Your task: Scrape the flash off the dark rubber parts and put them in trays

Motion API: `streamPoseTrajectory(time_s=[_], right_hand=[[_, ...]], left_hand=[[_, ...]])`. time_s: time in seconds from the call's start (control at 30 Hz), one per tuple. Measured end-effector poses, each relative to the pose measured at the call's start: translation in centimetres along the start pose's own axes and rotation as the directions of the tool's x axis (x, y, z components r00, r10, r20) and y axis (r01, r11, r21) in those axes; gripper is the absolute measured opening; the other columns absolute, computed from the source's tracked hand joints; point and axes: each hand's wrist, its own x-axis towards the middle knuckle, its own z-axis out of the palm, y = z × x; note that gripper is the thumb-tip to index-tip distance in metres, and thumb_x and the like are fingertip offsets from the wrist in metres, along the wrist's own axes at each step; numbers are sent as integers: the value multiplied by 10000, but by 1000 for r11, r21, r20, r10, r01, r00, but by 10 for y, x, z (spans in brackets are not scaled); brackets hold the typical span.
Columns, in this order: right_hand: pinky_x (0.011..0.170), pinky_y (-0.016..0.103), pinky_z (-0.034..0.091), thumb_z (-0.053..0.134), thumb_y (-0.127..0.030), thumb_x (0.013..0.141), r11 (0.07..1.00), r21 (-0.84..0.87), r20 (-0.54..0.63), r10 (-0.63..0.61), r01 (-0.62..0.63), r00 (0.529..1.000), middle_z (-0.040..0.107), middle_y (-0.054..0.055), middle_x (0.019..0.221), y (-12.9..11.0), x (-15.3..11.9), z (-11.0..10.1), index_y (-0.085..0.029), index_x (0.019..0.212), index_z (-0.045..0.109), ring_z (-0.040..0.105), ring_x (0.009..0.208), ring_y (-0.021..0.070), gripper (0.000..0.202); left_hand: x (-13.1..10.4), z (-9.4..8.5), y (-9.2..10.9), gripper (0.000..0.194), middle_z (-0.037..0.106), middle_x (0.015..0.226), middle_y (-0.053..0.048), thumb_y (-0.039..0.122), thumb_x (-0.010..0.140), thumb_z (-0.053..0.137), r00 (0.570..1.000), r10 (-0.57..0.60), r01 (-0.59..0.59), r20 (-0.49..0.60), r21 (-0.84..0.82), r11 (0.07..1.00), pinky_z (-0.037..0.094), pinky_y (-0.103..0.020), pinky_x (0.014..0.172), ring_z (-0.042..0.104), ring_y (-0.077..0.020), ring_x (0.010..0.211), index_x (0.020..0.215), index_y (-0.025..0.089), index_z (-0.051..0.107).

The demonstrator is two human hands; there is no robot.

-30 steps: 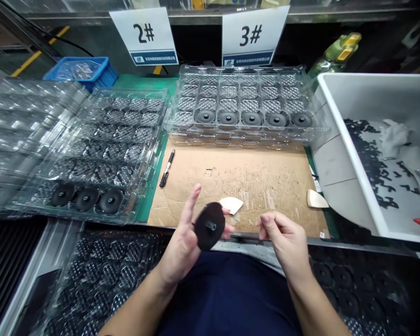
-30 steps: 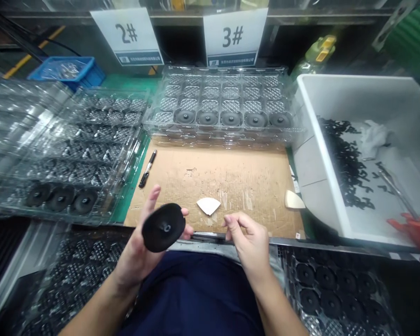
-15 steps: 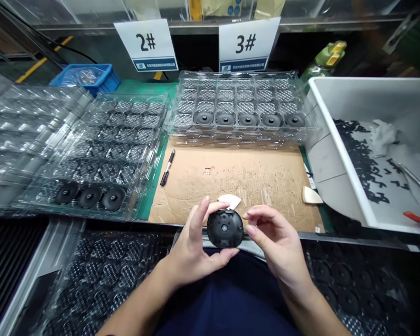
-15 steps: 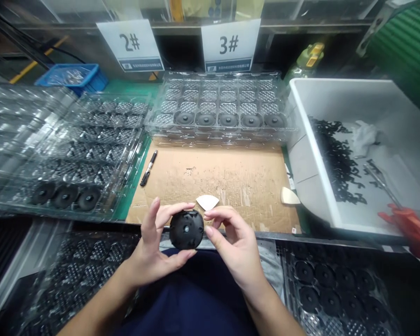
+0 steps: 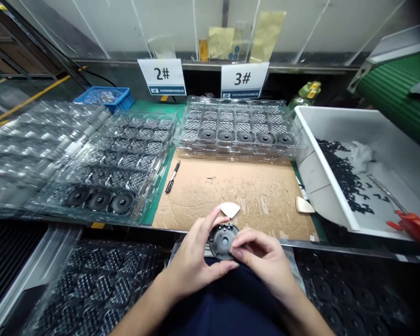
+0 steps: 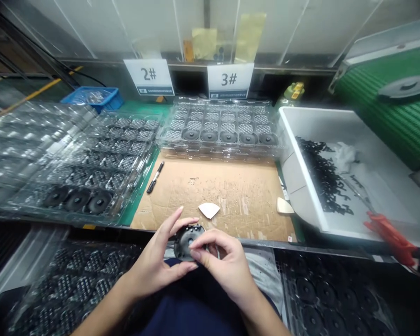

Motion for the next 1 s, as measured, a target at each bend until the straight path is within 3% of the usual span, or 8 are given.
streamPoseTrajectory(time_s=[0.1, 0.23, 0.33, 0.47, 0.57, 0.83, 1.0], right_hand=[[613, 202, 418, 794, -164, 573, 947, 291, -75, 166, -138, 983, 600, -19, 683, 6, 4, 0, -190, 680, 643, 526, 650, 93, 188], [471, 179, 345, 781, -252, 582, 868, 447, -43, 262, -216, 964, 545, -52, 639, 12, 5, -3, -201, 764, 587, 353, 436, 28, 270], [422, 165, 261, 753, -259, 616, 808, 526, -15, 319, -264, 947, 544, -57, 664, 17, 4, -4, -191, 813, 561, 176, 387, -5, 284], [417, 152, 225, 737, -231, 642, 767, 575, -6, 352, -284, 936, 442, -106, 541, 20, 6, -7, -190, 835, 525, 128, 381, -2, 289], [419, 146, 219, 739, -219, 640, 767, 576, -20, 357, -281, 934, 350, -130, 477, 21, 10, -13, -191, 819, 507, 126, 384, 4, 295], [430, 162, 220, 715, -271, 662, 852, 471, -132, 325, -229, 937, 314, -109, 459, 26, 41, -31, -177, 751, 524, 200, 407, 25, 231], [446, 188, 234, 697, -291, 660, 940, 316, -260, 215, -127, 941, 447, -59, 575, 22, 76, -54, -179, 756, 556, 249, 435, 36, 204]], left_hand=[[-4, -5, 1, 721, 528, 1255, -92, 338, 744, 650, 998, -59, 59, 36, 1, 998, 407, -391, 951, 496, -237, 1126, 1362, 291, 282], [-7, -6, -1, 303, 608, 1192, -54, 297, 875, 450, 986, -131, 143, 105, -118, 983, 446, -349, 882, 579, -204, 1010, 1149, 282, 578], [-6, -3, -2, 271, 690, 1016, -50, 304, 866, 463, 952, -291, 306, 98, -270, 913, 475, -316, 791, 634, -181, 820, 1056, 243, 646], [2, 2, 0, 249, 681, 669, -29, 331, 835, 518, 909, -407, 413, 91, -329, 849, 460, -261, 655, 611, -160, 654, 862, 160, 697], [11, 5, 0, 292, 666, 639, -32, 363, 827, 525, 885, -453, 460, 111, -362, 811, 430, -239, 586, 593, -144, 603, 747, 133, 685], [44, 11, -15, 378, 631, 518, -30, 434, 815, 513, 811, -560, 577, 172, -398, 713, 375, -223, 493, 571, -132, 485, 684, 113, 661], [71, 10, -25, 406, 636, 534, -41, 465, 807, 505, 773, -618, 622, 141, -356, 697, 400, -221, 496, 581, -138, 507, 663, 112, 644]])
